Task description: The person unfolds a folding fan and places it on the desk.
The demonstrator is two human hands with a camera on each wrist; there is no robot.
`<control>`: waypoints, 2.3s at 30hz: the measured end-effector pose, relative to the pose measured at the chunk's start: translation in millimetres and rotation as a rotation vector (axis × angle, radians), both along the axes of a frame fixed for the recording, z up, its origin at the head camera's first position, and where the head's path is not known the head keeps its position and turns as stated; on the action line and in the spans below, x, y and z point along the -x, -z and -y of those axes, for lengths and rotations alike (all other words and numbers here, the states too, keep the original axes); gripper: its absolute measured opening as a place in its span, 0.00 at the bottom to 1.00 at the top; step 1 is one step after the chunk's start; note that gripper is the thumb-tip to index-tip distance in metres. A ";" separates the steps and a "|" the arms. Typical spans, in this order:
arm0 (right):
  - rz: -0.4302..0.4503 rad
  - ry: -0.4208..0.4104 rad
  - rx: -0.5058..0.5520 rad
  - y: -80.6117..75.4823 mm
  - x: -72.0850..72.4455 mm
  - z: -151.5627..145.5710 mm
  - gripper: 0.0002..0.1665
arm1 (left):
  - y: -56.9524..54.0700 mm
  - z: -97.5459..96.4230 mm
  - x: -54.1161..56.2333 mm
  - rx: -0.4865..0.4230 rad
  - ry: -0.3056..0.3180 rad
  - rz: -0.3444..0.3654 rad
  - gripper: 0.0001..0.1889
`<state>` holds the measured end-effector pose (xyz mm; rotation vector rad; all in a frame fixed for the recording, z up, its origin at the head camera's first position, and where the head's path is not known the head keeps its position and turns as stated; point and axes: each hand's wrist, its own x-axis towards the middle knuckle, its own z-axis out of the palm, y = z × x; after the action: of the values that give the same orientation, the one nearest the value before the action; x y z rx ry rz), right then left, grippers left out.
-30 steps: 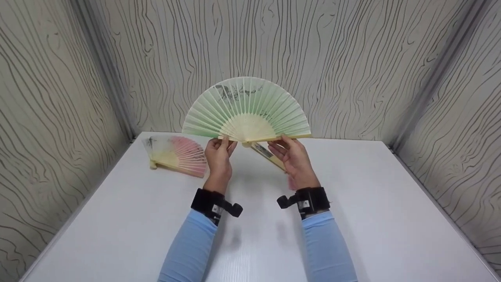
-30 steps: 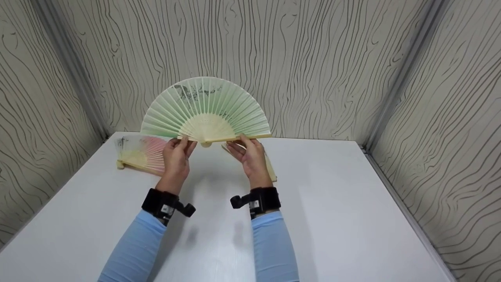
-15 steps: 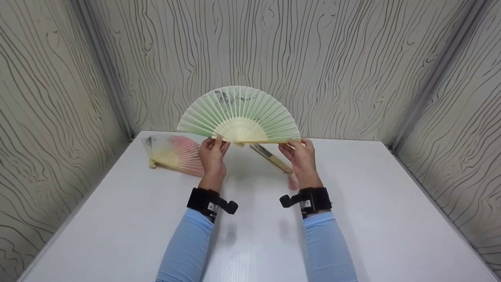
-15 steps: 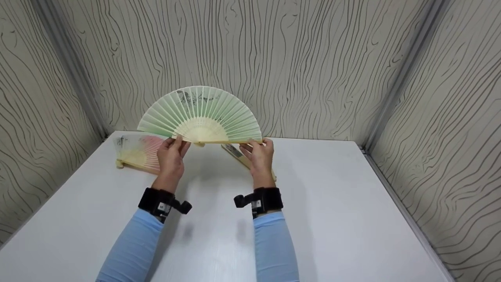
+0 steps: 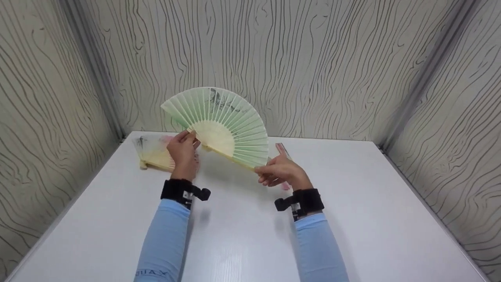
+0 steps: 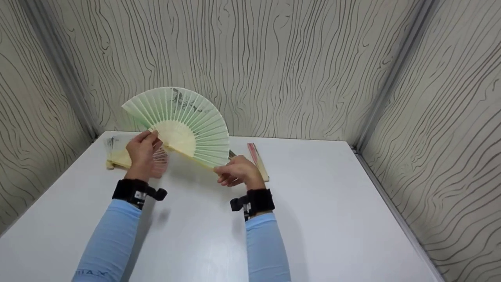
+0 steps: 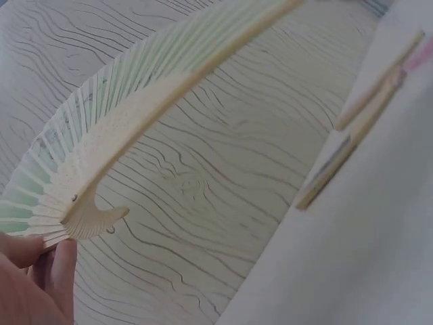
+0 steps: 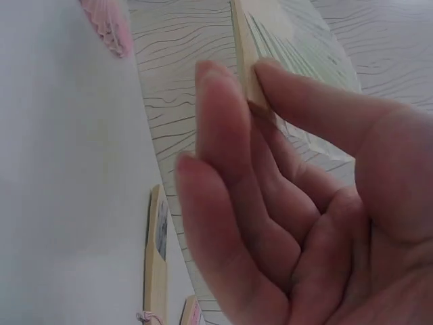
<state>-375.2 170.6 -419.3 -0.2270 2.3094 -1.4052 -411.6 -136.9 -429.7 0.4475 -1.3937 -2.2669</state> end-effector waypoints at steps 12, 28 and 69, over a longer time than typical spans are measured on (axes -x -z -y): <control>0.200 -0.025 0.124 45.1 -0.1 44.4 0.15 | 12.9 28.6 48.1 0.756 0.087 0.352 0.07; 0.396 0.029 0.200 75.9 -5.3 50.6 0.11 | 44.2 16.8 71.5 0.988 0.083 0.433 0.12; 0.155 0.138 0.042 69.4 -18.2 51.9 0.20 | 65.2 -18.5 86.8 1.327 0.040 0.454 0.15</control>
<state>-357.0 118.7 -488.8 0.0298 2.2053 -1.4835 -498.4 -118.5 -495.0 0.4355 -2.6891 -0.8312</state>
